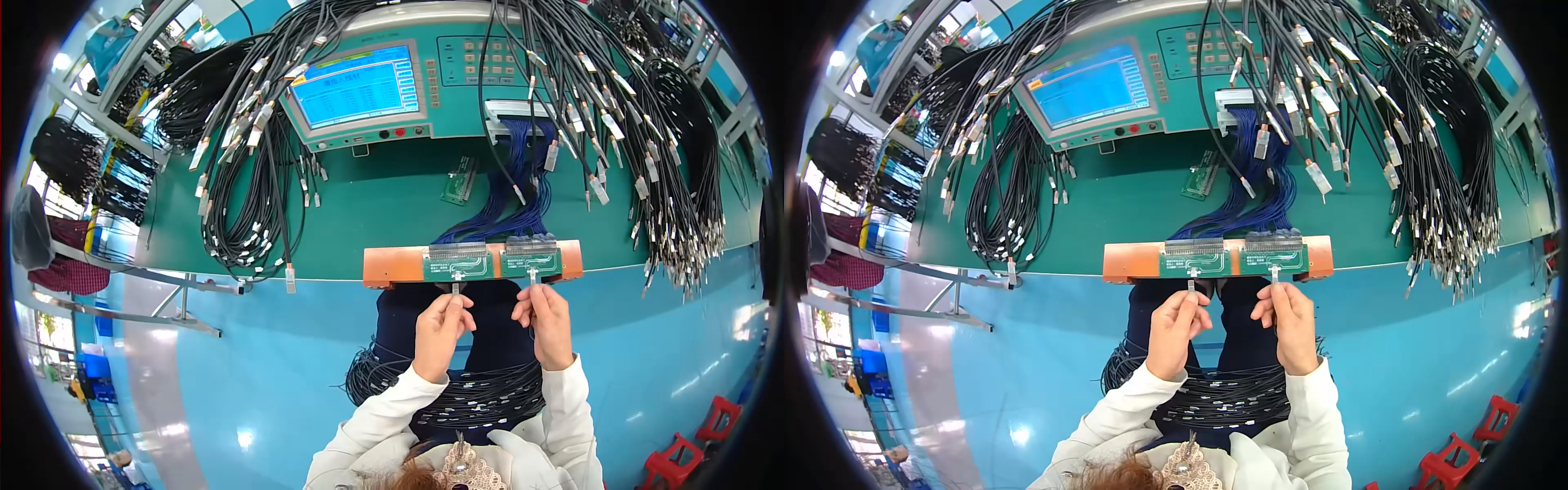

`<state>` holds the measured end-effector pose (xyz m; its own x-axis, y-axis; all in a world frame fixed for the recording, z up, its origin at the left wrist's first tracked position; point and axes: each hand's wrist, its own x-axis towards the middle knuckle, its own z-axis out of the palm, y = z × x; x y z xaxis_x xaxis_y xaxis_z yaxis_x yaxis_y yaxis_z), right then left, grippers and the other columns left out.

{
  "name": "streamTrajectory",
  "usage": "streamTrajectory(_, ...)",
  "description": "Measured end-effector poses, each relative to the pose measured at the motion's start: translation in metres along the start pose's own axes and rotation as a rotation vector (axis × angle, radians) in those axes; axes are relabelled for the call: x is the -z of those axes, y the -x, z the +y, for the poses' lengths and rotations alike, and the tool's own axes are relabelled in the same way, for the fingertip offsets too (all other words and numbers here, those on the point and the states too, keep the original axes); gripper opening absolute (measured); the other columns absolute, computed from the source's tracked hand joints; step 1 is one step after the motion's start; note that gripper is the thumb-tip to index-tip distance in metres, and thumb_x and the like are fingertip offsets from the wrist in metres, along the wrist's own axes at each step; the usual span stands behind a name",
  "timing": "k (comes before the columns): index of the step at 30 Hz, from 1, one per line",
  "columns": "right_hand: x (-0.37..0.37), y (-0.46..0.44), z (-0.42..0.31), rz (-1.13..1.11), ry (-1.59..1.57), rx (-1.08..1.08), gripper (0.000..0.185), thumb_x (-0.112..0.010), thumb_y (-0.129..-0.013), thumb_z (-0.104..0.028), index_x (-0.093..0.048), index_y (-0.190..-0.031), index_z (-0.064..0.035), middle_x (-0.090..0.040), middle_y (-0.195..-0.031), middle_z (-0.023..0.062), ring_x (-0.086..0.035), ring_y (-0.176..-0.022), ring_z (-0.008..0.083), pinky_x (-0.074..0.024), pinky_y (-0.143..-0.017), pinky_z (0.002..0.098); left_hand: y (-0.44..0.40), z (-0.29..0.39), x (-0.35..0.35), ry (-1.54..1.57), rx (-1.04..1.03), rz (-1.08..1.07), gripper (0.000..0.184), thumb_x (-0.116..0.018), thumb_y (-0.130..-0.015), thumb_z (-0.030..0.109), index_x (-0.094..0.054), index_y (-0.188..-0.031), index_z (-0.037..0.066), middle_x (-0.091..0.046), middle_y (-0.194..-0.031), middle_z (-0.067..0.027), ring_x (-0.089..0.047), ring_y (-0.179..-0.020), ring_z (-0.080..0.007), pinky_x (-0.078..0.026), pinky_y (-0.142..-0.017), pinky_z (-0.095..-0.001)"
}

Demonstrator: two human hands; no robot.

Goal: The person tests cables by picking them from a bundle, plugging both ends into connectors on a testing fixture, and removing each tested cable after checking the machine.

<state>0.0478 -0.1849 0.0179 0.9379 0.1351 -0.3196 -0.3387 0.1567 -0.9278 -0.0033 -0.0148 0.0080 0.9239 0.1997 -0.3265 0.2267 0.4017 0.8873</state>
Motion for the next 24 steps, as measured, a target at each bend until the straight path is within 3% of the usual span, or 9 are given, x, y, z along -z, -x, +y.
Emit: streamTrajectory(24,-0.002,0.0,0.0,0.0,-0.064,-0.001,0.027,-0.044,-0.098,-0.02,-0.058,-0.087,0.0008,-0.056,-0.06,0.0033,-0.044,-0.051,0.0052,-0.0334,-0.049,0.0183,-0.01,0.014,-0.001,0.034,0.037,-0.008,0.024,-0.046,-0.096,0.015,-0.058,-0.092,-0.005,-0.06,-0.065,-0.0091,-0.035,-0.047,-0.0034,-0.03,-0.047,-0.0195)
